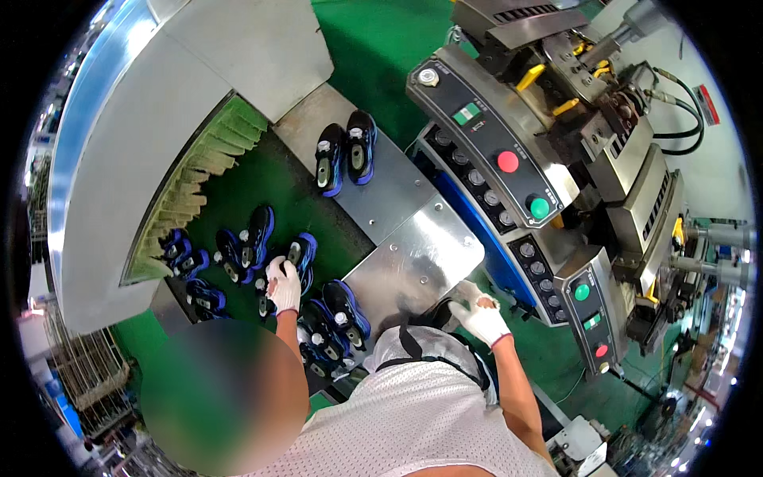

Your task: The person places blue and black shoe components into an industrial press machine and then moves them onto a conveyor belt.

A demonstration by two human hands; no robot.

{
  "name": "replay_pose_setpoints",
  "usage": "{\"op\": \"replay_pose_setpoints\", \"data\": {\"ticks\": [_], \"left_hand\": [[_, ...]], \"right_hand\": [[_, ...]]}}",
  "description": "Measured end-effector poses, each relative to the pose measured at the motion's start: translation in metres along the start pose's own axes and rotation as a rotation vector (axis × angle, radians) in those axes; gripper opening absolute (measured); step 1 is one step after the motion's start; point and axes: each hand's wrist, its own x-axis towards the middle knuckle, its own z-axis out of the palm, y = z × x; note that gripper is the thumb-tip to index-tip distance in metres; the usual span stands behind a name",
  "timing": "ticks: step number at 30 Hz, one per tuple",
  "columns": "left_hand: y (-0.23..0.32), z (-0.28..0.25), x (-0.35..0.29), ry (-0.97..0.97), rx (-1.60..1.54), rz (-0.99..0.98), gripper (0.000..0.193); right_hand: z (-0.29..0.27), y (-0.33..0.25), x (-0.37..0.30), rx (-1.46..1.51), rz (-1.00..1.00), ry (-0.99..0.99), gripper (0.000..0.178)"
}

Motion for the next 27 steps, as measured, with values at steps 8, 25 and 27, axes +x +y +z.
{"op": "replay_pose_setpoints", "data": {"ticks": [8, 25, 27], "left_hand": [[0.229, -0.057, -0.031, -0.295, -0.203, 1.074, 0.019], [0.486, 0.008, -0.086, -0.329, -0.613, 0.98, 0.048], [0.5, 0.024, -0.082, -0.344, -0.535, 1.013, 0.053]], "right_hand": [[-0.016, -0.127, 0.045, -0.071, -0.589, 0.164, 0.066], [-0.149, 0.052, -0.077, 1.541, -0.14, 0.243, 0.061], [-0.177, 0.056, -0.095, 1.597, -0.129, 0.269, 0.052]]}}
